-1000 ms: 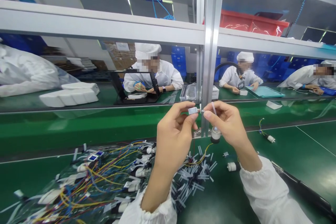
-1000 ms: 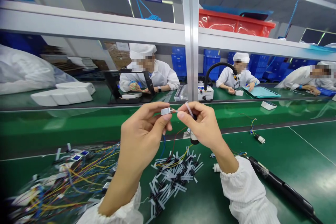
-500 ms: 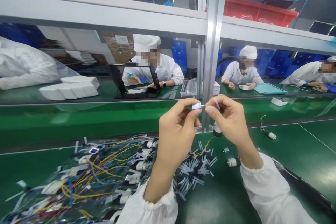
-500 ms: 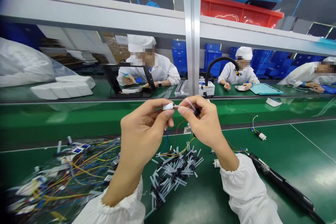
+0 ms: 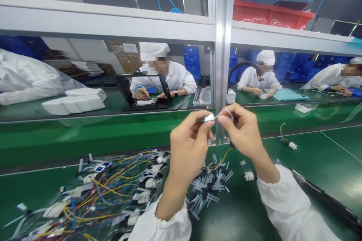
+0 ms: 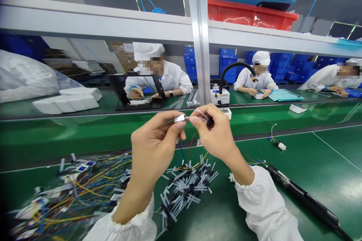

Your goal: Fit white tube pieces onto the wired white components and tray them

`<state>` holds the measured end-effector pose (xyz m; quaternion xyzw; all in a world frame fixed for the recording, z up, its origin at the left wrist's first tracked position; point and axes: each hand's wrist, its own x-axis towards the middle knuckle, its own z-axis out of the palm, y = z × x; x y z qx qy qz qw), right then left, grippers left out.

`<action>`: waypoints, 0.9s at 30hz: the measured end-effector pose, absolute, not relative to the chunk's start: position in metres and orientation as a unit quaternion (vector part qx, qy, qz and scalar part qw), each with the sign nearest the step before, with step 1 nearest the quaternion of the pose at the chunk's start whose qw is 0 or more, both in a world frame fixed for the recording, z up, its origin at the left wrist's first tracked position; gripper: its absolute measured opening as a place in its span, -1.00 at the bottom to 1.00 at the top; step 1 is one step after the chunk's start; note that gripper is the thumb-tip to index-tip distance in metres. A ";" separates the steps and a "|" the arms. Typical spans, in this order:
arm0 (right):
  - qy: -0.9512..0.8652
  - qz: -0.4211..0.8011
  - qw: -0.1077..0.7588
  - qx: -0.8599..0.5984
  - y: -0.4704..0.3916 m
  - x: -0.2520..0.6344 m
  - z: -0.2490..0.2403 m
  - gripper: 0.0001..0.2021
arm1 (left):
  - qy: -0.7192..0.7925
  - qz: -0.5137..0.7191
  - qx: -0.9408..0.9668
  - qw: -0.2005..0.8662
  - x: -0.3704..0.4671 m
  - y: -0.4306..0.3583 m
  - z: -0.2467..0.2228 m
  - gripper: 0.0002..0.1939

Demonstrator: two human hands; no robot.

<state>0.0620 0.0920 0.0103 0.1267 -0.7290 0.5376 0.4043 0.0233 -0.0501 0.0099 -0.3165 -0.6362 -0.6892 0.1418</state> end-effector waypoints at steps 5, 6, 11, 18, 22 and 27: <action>-0.734 0.530 0.404 0.130 0.090 0.060 0.009 -0.87 | -0.630 -0.695 -0.317 0.140 0.023 -0.048 0.008 -0.94; -0.732 0.531 0.405 0.131 0.090 0.060 0.009 -0.88 | -0.629 -0.696 -0.318 0.137 0.023 -0.048 0.008 -0.94; -0.718 0.556 0.401 0.119 0.088 0.061 0.010 -0.88 | -0.626 -0.697 -0.321 0.138 0.025 -0.049 0.009 -0.95; -0.712 0.552 0.418 0.118 0.087 0.063 0.012 -0.85 | -0.625 -0.701 -0.313 0.144 0.025 -0.048 0.011 -0.94; -0.718 0.546 0.416 0.119 0.087 0.062 0.010 -0.85 | -0.633 -0.692 -0.320 0.136 0.024 -0.045 0.007 -0.94; -0.712 0.542 0.431 0.117 0.088 0.061 0.009 -0.88 | -0.624 -0.703 -0.309 0.144 0.022 -0.043 0.004 -0.95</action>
